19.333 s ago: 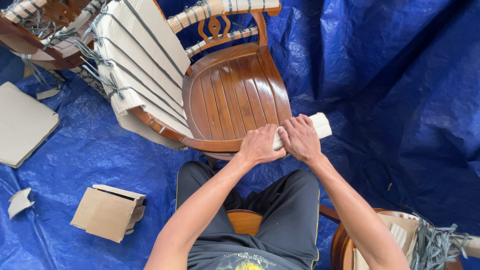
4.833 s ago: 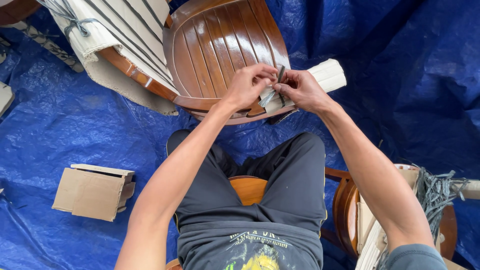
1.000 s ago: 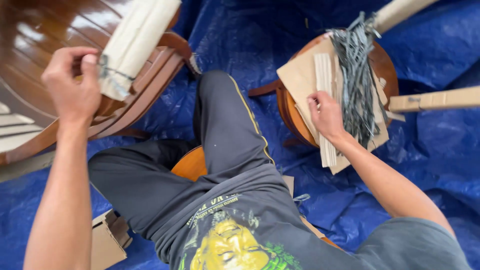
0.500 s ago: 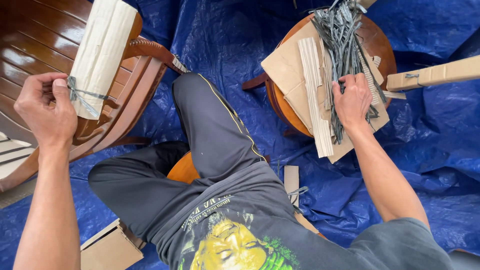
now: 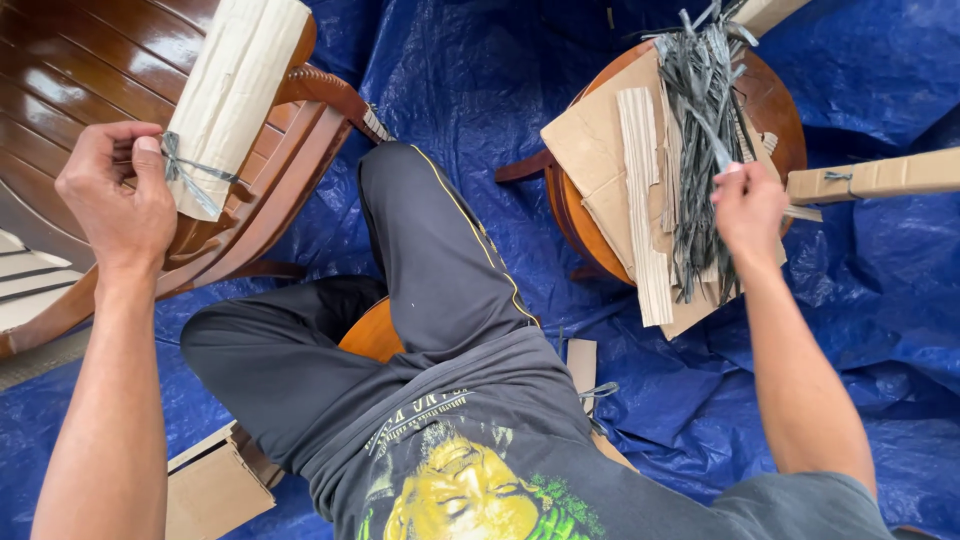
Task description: The person is wrapping the arms and legs of a wooden chair with cardboard strips and securing them with plastic ties.
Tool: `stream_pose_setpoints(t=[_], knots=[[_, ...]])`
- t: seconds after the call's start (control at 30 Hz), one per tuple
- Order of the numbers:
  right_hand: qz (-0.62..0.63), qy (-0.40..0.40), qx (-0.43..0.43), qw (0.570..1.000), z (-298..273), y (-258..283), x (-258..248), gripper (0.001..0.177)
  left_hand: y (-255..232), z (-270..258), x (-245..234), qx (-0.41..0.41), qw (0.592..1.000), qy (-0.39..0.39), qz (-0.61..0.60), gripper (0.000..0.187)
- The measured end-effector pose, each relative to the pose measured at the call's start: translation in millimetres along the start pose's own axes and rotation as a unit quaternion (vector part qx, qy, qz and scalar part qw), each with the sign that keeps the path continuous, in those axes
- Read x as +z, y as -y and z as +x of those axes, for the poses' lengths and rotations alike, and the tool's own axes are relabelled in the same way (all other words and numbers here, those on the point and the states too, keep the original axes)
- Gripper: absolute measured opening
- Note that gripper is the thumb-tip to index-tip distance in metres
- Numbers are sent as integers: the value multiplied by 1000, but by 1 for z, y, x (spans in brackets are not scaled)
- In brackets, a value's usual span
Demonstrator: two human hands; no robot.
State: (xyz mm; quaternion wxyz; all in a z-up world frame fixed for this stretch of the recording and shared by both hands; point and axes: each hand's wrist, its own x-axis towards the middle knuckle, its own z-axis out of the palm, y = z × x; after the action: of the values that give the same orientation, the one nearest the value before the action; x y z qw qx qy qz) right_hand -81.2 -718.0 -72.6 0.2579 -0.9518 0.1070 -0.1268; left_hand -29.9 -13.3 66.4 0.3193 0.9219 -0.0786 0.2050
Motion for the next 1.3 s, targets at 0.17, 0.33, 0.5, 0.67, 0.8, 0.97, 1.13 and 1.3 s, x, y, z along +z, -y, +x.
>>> stream_pose_setpoints(t=[0.17,0.33,0.5,0.67,0.8,0.97,1.13,1.3], knots=[[308,174,265,897,28,-13,-52,25,-9,4,-2,-24,1000,-1,-7,10],[357,102,212,904,30,23,-114,21,15,-6,2,-24,1000,8,-13,13],[508,-11,119,853,25,13,-116,25,11,-5,1,-32,999,6,-28,15],[572,-123,122,802,30,-16,-94,20,10,-3,4,-28,998,5,-49,15],[557,-123,72,818,28,90,-67,18,11,1,8,-60,996,-23,-58,17],[208,252,49,944,17,243,1,15,14,11,9,-150,984,-12,-94,34],[281,436,-20,855,-5,341,110,20,19,15,14,-202,972,56,-104,41],[370,483,-24,793,-7,413,220,20,27,23,19,-211,970,112,-30,53]])
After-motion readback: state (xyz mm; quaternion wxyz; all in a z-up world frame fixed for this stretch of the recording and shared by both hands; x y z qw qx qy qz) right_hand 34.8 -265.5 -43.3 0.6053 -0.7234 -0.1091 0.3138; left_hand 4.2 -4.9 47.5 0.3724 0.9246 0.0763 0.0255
